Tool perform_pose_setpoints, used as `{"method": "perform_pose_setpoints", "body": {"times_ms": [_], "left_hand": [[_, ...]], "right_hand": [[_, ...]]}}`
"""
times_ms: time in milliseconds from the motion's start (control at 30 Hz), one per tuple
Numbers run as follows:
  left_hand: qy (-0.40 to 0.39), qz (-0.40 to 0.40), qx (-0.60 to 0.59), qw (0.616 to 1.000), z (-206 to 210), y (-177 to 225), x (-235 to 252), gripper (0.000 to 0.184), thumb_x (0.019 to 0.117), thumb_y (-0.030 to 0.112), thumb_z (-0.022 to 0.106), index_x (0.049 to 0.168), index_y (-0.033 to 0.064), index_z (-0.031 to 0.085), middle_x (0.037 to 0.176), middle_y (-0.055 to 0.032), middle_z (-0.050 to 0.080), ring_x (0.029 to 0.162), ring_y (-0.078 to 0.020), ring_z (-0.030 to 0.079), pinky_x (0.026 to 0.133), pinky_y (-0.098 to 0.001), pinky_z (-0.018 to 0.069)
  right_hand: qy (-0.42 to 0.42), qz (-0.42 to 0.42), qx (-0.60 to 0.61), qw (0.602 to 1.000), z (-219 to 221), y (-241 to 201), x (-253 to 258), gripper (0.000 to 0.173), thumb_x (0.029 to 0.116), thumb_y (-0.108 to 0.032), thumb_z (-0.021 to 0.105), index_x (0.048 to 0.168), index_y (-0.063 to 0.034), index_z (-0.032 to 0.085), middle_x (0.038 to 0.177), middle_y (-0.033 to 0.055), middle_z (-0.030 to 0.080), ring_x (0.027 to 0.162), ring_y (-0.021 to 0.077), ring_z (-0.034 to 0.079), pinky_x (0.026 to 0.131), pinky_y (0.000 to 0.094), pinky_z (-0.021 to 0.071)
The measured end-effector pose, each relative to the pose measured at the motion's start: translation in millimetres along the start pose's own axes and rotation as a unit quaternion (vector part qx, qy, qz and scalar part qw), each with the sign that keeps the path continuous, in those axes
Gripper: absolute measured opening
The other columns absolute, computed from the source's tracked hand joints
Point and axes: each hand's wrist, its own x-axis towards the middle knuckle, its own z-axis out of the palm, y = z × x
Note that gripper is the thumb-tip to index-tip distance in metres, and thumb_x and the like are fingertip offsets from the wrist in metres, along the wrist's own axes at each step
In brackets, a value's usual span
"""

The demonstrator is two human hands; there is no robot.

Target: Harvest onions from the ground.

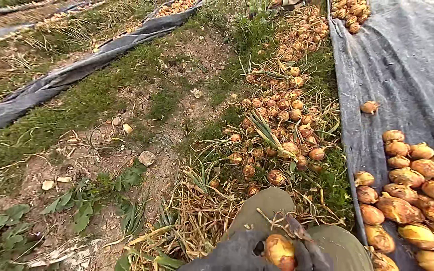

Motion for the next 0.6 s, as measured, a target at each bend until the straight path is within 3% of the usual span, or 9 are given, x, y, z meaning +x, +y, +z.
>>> {"method": "perform_pose_setpoints", "body": {"times_ms": [67, 133, 167, 233, 333, 367, 433, 500, 600], "left_hand": [[0.002, -0.022, -0.062, 0.998, -2, 2, 0, 0.04, 0.096, 0.022, 0.073, 0.132, 0.0065, 0.062, 0.102, -0.0089, 0.075, 0.077, -0.0177, 0.073, 0.07, -0.0351, 0.0633], [0.027, -0.037, 0.015, 0.999, -7, 14, -1, 0.031, 0.106, 0.036, 0.057, 0.11, 0.0069, 0.068, 0.08, -0.0046, 0.074, 0.06, -0.0152, 0.069, 0.058, -0.0323, 0.0598], [0.046, -0.029, 0.092, 0.994, -8, 23, 0, 0.037, 0.108, 0.041, 0.051, 0.103, 0.0087, 0.068, 0.078, -0.0025, 0.073, 0.06, -0.0144, 0.069, 0.061, -0.0332, 0.0599], [0.091, 0.017, 0.257, 0.962, -3, 43, 5, 0.039, 0.1069, 0.042, 0.049, 0.106, 0.0104, 0.07, 0.093, -0.0056, 0.073, 0.084, -0.0206, 0.071, 0.08, -0.0458, 0.0583], [0.038, 0.025, 0.403, 0.914, 15, 72, 16, 0.043, 0.107, 0.035, 0.048, 0.14, 0.0117, 0.062, 0.128, -0.0169, 0.069, 0.122, -0.0373, 0.064, 0.107, -0.0596, 0.0448], [0.008, 0.023, 0.414, 0.91, 23, 72, 24, 0.041, 0.1076, 0.03, 0.046, 0.139, 0.0089, 0.062, 0.131, -0.0193, 0.068, 0.123, -0.0406, 0.063, 0.106, -0.0618, 0.0442], [-0.049, 0.043, 0.421, 0.905, 39, 66, 39, 0.038, 0.1074, 0.027, 0.045, 0.131, 0.003, 0.064, 0.13, -0.0226, 0.067, 0.119, -0.044, 0.064, 0.099, -0.0646, 0.048], [-0.081, 0.07, 0.434, 0.895, 51, 56, 53, 0.037, 0.1072, 0.032, 0.047, 0.119, 0.0022, 0.066, 0.117, -0.0234, 0.069, 0.11, -0.045, 0.067, 0.09, -0.0664, 0.0508], [-0.017, -0.04, 0.483, 0.874, 37, 67, 68, 0.035, 0.1063, 0.032, 0.047, 0.119, 0.0053, 0.067, 0.115, -0.0239, 0.07, 0.109, -0.0459, 0.067, 0.086, -0.0679, 0.0519]], "right_hand": [[0.041, 0.095, 0.1, 0.99, -6, 4, -1, 0.043, 0.1106, -0.023, 0.036, 0.133, 0.0069, 0.058, 0.077, 0.006, 0.064, 0.06, 0.0109, 0.061, 0.056, 0.0322, 0.0562], [0.016, 0.199, 0.153, 0.968, -14, 16, -5, 0.047, 0.112, -0.032, 0.029, 0.143, -0.0069, 0.055, 0.069, 0.0014, 0.056, 0.049, 0.0143, 0.053, 0.043, 0.0368, 0.0515], [-0.028, 0.234, 0.121, 0.964, -18, 26, -12, 0.048, 0.1112, -0.037, 0.03, 0.141, -0.0093, 0.057, 0.071, 0.0046, 0.058, 0.053, 0.0187, 0.055, 0.048, 0.0422, 0.0526], [-0.13, 0.244, 0.034, 0.96, -21, 36, -21, 0.052, 0.1078, -0.047, 0.04, 0.134, -0.0078, 0.063, 0.094, 0.013, 0.071, 0.081, 0.0248, 0.069, 0.076, 0.0516, 0.0575], [-0.12, 0.225, 0.016, 0.967, -36, -23, -7, 0.041, 0.1049, -0.026, 0.05, 0.12, 0.0086, 0.067, 0.097, 0.0238, 0.07, 0.085, 0.0242, 0.07, 0.075, 0.0391, 0.0578], [-0.231, 0.416, 0.062, 0.877, -72, -86, 38, 0.039, 0.1099, -0.014, 0.041, 0.14, 0.0093, 0.049, 0.127, 0.024, 0.061, 0.11, 0.0212, 0.061, 0.098, 0.0361, 0.0472], [-0.07, 0.455, 0.139, 0.877, -71, -115, 43, 0.036, 0.1101, -0.012, 0.034, 0.132, 0.0112, 0.05, 0.105, 0.0162, 0.06, 0.084, 0.0108, 0.059, 0.077, 0.0245, 0.0501], [-0.027, 0.458, 0.204, 0.865, -67, -94, 34, 0.036, 0.1109, -0.02, 0.032, 0.12, 0.0039, 0.057, 0.088, 0.0051, 0.061, 0.068, 0.0034, 0.056, 0.065, 0.0215, 0.0505], [0.066, 0.233, 0.207, 0.948, -32, 18, -29, 0.046, 0.1079, -0.036, 0.042, 0.099, 0.0016, 0.067, 0.065, -0.0026, 0.06, 0.05, 0.0021, 0.051, 0.047, 0.0244, 0.0484]]}}
